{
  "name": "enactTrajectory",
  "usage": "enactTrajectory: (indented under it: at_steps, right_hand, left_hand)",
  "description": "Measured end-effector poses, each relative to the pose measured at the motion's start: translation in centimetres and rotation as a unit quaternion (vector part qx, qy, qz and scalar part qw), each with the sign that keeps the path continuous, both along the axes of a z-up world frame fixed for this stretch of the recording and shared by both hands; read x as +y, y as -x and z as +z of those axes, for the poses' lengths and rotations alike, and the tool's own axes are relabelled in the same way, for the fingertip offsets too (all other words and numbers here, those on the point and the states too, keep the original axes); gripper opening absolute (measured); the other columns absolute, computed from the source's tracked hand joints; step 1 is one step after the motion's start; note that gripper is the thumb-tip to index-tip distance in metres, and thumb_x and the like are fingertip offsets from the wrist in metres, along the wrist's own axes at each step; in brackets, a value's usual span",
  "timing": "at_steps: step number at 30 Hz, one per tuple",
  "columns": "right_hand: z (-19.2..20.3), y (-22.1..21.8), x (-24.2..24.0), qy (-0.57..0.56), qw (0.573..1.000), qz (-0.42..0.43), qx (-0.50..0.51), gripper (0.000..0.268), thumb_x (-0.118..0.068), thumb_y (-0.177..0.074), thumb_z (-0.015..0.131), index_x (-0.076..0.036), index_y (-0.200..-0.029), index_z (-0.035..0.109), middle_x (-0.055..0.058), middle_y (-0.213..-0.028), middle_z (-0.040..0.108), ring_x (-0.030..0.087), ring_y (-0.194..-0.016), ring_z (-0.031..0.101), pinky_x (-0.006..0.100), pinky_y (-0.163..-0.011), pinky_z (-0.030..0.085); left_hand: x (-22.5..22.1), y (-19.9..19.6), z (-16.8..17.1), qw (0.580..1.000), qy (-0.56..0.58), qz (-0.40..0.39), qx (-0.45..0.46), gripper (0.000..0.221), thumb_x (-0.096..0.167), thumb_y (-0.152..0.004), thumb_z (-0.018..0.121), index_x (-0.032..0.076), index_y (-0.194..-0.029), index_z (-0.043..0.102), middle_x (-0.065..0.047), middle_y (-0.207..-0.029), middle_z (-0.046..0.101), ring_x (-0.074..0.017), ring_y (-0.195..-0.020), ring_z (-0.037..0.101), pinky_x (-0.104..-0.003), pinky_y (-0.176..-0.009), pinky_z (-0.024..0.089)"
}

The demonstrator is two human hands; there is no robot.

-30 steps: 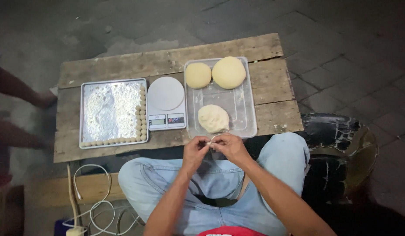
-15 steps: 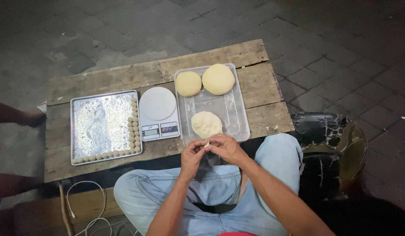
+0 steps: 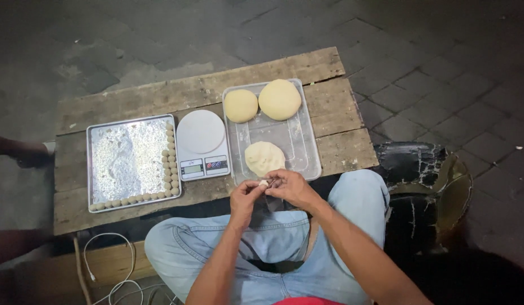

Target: Shaping small dough balls by hand and placing them on a tray

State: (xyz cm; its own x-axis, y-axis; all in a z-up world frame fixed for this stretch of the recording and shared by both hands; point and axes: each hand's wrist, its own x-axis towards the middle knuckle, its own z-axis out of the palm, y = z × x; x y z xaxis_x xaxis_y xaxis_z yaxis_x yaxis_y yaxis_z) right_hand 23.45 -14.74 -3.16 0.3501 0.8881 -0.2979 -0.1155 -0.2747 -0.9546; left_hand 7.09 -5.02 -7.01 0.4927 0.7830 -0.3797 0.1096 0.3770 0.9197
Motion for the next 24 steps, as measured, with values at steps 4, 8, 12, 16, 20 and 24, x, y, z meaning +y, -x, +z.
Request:
enactTrajectory:
  at_steps: [4, 8, 12, 16, 20, 24]
  right_hand:
    - [1.3, -0.3, -0.3, -0.011, 0.997, 0.032, -0.074, 0.043, -0.012, -0.075, 0.093, -0.007, -0.115, 0.079, 0.009, -0.108, 0.076, 0.014, -0.098, 0.073, 0.029, -0.084, 0.062]
    - [2.1, -0.4, -0.1, -0.034, 0.994, 0.016, -0.105, 0.03, -0.009, -0.081, 0.086, -0.006, -0.111, 0.081, 0.01, -0.106, 0.078, 0.016, -0.097, 0.071, 0.033, -0.086, 0.058]
    - [2.8, -0.1, -0.1, -0.045, 0.995, 0.017, -0.084, 0.03, -0.004, -0.078, 0.087, -0.008, -0.108, 0.083, 0.007, -0.099, 0.078, 0.011, -0.091, 0.068, 0.028, -0.084, 0.058]
    - [0.4, 0.2, 0.4, -0.011, 1.0, -0.024, 0.0, 0.037, -0.004, -0.072, 0.093, -0.004, -0.106, 0.081, 0.002, -0.086, 0.073, 0.007, -0.076, 0.068, 0.023, -0.075, 0.059]
    - [-0.8, -0.4, 0.2, -0.027, 0.999, -0.015, -0.011, 0.035, -0.002, -0.069, 0.094, -0.005, -0.102, 0.082, 0.006, -0.088, 0.075, 0.008, -0.074, 0.068, 0.023, -0.072, 0.059]
    - [-1.7, -0.5, 0.2, -0.064, 0.997, -0.031, 0.014, 0.04, 0.0, -0.07, 0.093, 0.001, -0.107, 0.079, 0.01, -0.086, 0.066, 0.014, -0.068, 0.07, 0.027, -0.068, 0.061]
  left_hand:
    - [-0.4, -0.1, -0.7, 0.994, 0.093, -0.008, -0.049, 0.016, 0.014, -0.084, 0.086, 0.006, -0.096, 0.078, -0.006, -0.081, 0.074, -0.0124, -0.078, 0.07, -0.028, -0.074, 0.06]
    - [-0.3, -0.2, -0.3, 0.982, 0.162, -0.012, -0.095, 0.019, 0.014, -0.088, 0.081, 0.004, -0.102, 0.073, -0.012, -0.092, 0.078, -0.019, -0.085, 0.076, -0.032, -0.081, 0.064]
    - [-0.3, -0.2, 0.1, 0.966, 0.215, 0.018, -0.142, 0.032, 0.013, -0.089, 0.079, 0.003, -0.115, 0.065, -0.011, -0.099, 0.077, -0.021, -0.087, 0.077, -0.032, -0.081, 0.066]
    - [0.5, -0.1, -2.5, 0.964, 0.229, 0.021, -0.131, 0.023, 0.017, -0.09, 0.079, 0.006, -0.106, 0.068, -0.007, -0.093, 0.075, -0.017, -0.079, 0.075, -0.027, -0.071, 0.067]
    - [0.1, -0.1, -2.5, 0.964, 0.24, 0.007, -0.116, 0.019, 0.021, -0.09, 0.08, 0.008, -0.1, 0.071, -0.008, -0.085, 0.076, -0.0153, -0.073, 0.074, -0.026, -0.065, 0.067]
    - [0.1, -0.2, -5.0, 0.973, 0.213, -0.005, -0.088, 0.026, 0.03, -0.093, 0.079, 0.006, -0.103, 0.077, -0.01, -0.082, 0.075, -0.0175, -0.072, 0.073, -0.033, -0.065, 0.068]
